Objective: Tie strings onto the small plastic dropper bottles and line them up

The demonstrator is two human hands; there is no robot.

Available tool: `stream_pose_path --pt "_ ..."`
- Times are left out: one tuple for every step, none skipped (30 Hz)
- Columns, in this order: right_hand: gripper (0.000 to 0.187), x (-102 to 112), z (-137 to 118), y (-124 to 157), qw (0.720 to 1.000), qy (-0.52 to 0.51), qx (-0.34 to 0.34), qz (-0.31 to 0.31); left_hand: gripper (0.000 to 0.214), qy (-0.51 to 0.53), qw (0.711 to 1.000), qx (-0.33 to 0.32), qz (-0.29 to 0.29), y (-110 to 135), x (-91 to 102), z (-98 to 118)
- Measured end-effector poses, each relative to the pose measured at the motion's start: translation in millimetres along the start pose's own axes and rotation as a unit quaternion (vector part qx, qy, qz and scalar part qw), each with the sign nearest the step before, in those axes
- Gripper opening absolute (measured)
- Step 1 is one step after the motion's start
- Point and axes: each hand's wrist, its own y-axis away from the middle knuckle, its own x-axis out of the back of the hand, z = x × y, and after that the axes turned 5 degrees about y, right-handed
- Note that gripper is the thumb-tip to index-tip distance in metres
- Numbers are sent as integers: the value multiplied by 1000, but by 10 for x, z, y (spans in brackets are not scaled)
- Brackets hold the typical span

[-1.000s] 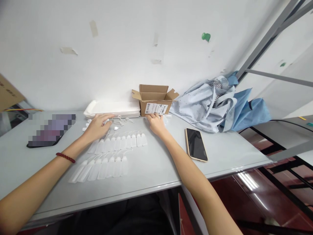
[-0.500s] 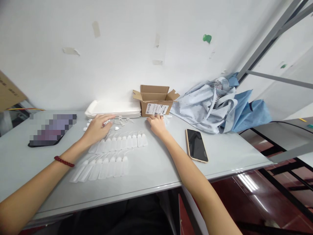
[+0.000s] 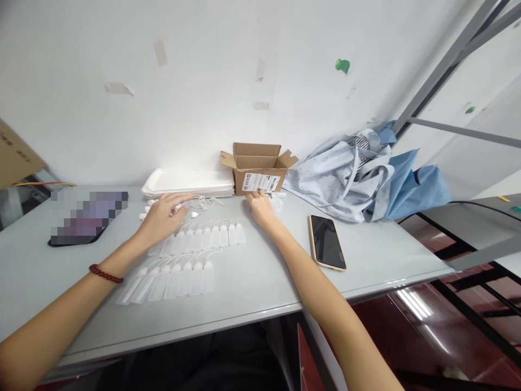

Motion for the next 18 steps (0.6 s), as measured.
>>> stream_pose_path --pt "56 -7 -4 -3 1000 13 9 1 41 1 1000 -1 1 4 -5 4" --pt "52 -15 -6 -7 1000 24 18 4 41 2 1000 -1 3 8 -11 8" --pt "50 -25 -8 -12 999 30 28 10 41 4 1000 0 4 12 -18 12" --pt "47 -35 -9 -18 999 30 39 21 41 5 1000 1 5 17 -25 17" --pt "45 -45 -11 -25 998 24 50 35 41 7 1000 2 6 23 -30 22" --pt "42 -52 -17 -30 997 9 58 56 40 9 1000 2 6 29 -35 29" --pt "39 -54 -27 -33 995 -13 64 80 40 11 1000 0 6 37 -37 39" --pt "36 -49 -43 -33 991 -42 65 108 40 14 1000 -2 7 45 -38 50" --pt "34 -36 -66 -27 986 -75 65 136 39 19 1000 -4 7 55 -36 65" --pt "31 -14 -97 -14 979 -110 64 162 39 24 1000 -7 8 65 -31 82" --pt "29 17 -135 4 970 -144 62 184 39 29 1000 -9 8 76 -26 102" --pt "27 56 -179 28 961 -175 63 204 38 34 999 -12 8 88 -20 123" --pt "25 101 -228 56 952 -205 66 219 38 37 999 -15 8 100 -13 144" --pt "24 149 -282 86 942 -232 69 231 38 39 999 -19 9 111 -8 166" --pt "23 198 -339 117 933 -259 73 238 38 40 999 -24 11 122 -3 187" --pt "22 246 -396 147 925 -282 78 243 38 41 999 -28 12 133 1 208" --pt "21 290 -453 175 918 -302 83 243 37 41 999 -31 13 143 4 227" --pt "20 328 -508 201 913 -319 90 238 37 42 998 -34 14 152 6 247"
